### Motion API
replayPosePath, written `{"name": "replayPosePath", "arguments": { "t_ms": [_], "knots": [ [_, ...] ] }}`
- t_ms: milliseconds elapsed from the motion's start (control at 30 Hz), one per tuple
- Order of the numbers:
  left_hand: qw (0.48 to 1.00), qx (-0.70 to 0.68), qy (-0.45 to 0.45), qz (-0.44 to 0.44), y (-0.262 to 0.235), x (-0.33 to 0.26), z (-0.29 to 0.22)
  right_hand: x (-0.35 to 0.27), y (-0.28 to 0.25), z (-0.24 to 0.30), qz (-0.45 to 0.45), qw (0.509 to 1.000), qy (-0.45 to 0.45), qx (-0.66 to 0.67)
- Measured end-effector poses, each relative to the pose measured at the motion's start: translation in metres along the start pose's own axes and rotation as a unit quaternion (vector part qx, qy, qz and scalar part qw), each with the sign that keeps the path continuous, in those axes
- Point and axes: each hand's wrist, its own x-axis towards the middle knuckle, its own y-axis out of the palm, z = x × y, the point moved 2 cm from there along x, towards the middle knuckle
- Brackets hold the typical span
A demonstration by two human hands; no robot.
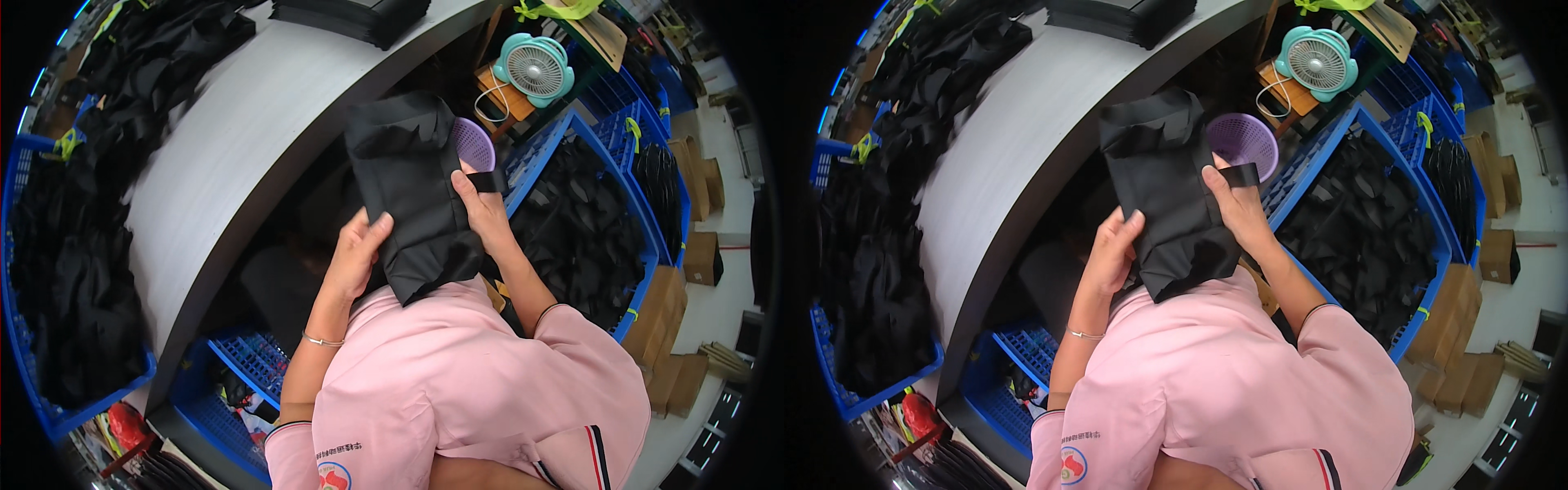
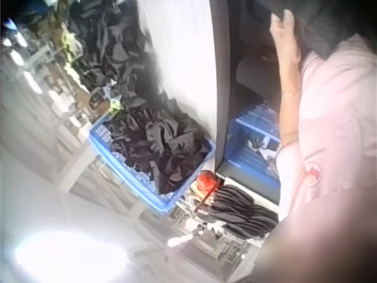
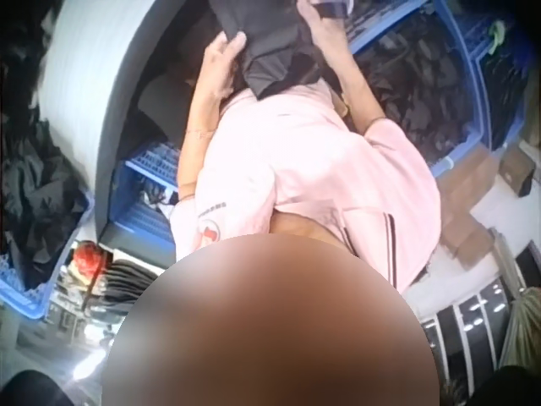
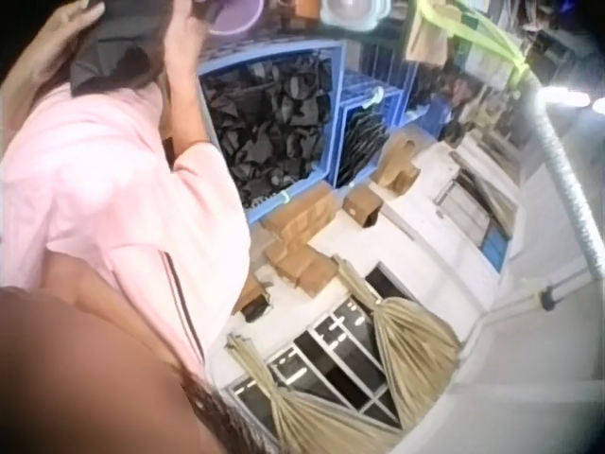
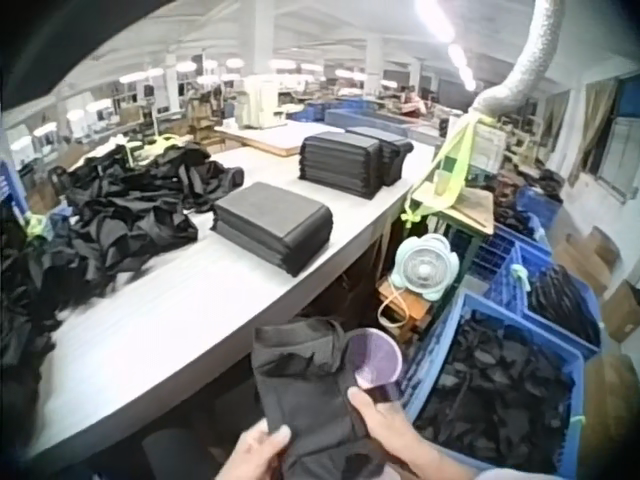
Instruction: Inspecting and sorting black fabric bags or covers at a manufacturing workstation.
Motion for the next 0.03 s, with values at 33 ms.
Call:
{"name": "replayPosePath", "arguments": {
  "t_ms": [33],
  "knots": [
    [0.998,-0.053,0.010,-0.029,-0.0075,0.0056,0.0040,-0.0013,0.0051,-0.0070,0.005,1.000,-0.003,0.016]
  ]
}}
